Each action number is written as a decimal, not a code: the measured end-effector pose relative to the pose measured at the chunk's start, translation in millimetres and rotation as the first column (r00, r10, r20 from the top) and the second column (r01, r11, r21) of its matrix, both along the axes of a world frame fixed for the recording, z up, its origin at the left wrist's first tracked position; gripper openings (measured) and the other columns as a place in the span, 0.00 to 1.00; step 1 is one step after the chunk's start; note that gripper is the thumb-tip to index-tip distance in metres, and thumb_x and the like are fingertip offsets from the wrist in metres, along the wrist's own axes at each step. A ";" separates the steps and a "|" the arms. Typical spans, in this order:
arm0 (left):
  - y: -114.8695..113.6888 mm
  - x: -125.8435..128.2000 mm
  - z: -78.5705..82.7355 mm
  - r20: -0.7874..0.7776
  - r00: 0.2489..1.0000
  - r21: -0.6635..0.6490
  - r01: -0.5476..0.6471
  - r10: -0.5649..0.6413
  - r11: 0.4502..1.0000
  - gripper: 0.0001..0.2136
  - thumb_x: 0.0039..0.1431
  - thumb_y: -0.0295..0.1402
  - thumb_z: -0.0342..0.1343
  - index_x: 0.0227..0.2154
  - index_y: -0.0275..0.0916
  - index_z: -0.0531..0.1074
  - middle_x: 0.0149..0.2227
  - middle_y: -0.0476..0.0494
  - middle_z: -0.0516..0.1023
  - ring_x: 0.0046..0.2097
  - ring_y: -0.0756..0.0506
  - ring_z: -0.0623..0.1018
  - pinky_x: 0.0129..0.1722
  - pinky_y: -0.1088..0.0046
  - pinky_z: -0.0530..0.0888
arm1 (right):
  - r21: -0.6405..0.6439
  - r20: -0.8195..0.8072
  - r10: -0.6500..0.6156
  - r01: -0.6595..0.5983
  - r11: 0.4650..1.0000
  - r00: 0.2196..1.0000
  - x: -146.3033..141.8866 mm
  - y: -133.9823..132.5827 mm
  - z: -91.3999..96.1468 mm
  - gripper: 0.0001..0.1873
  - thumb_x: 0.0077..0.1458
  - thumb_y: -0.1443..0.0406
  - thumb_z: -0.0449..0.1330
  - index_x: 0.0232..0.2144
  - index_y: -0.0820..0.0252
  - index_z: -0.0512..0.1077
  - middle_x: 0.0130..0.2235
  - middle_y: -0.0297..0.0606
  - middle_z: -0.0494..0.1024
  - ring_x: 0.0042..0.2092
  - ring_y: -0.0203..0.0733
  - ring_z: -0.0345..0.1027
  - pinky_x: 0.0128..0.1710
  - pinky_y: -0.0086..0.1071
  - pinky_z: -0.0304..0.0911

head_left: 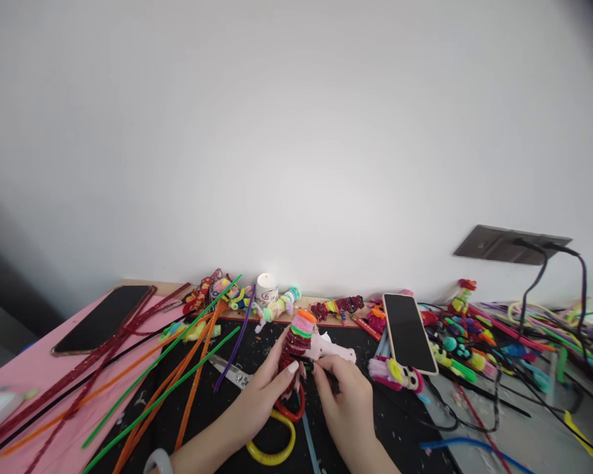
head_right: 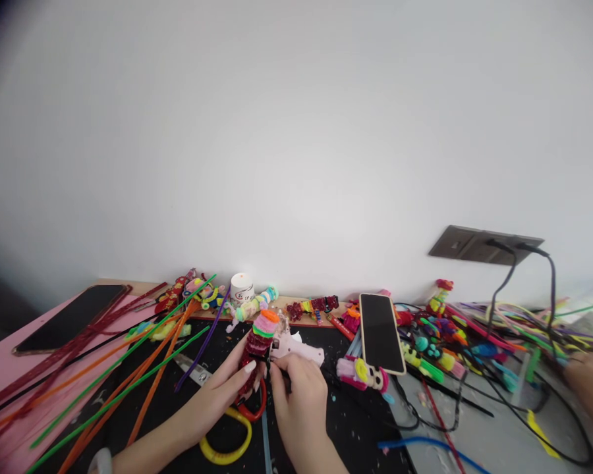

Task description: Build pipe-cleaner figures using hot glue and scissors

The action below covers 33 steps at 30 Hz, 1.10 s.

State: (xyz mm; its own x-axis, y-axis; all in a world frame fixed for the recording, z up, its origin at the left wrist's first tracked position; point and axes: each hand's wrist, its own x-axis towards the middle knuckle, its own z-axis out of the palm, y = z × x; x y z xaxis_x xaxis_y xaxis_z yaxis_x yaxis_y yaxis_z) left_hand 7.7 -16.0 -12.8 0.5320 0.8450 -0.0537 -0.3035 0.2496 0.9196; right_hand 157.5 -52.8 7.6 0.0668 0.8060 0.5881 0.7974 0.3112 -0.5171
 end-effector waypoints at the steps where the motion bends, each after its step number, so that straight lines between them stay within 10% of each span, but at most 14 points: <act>1: -0.2 0.5 -0.1 0.012 1.000 -0.011 -0.007 0.007 1.000 0.27 0.60 0.39 0.49 0.60 0.48 0.48 0.36 0.47 0.71 0.35 0.48 0.67 0.37 0.72 0.63 | 0.003 0.002 -0.002 0.002 1.000 1.000 -0.3 -0.3 -0.1 0.11 0.54 0.68 0.52 0.22 0.59 0.69 0.22 0.34 0.73 0.25 0.38 0.67 0.26 0.28 0.59; 23: -1.2 -1.8 -3.4 0.063 0.995 -0.045 -0.072 0.075 0.996 0.27 0.58 0.39 0.51 0.59 0.46 0.53 0.57 0.44 0.64 0.56 0.40 0.62 0.51 0.65 0.61 | -0.028 -0.005 0.006 -0.006 1.000 1.000 -0.8 -0.5 -4.1 0.11 0.55 0.67 0.52 0.22 0.59 0.68 0.22 0.35 0.71 0.25 0.39 0.64 0.26 0.29 0.56; 33: 2.2 2.3 -8.3 0.211 0.977 -0.119 -0.016 0.041 0.993 0.24 0.61 0.37 0.48 0.59 0.45 0.52 0.35 0.45 0.73 0.32 0.49 0.69 0.28 0.75 0.62 | -0.014 -0.026 0.040 -0.040 0.999 0.999 0.2 0.9 -2.4 0.09 0.54 0.68 0.53 0.24 0.59 0.69 0.24 0.34 0.74 0.27 0.39 0.67 0.28 0.28 0.58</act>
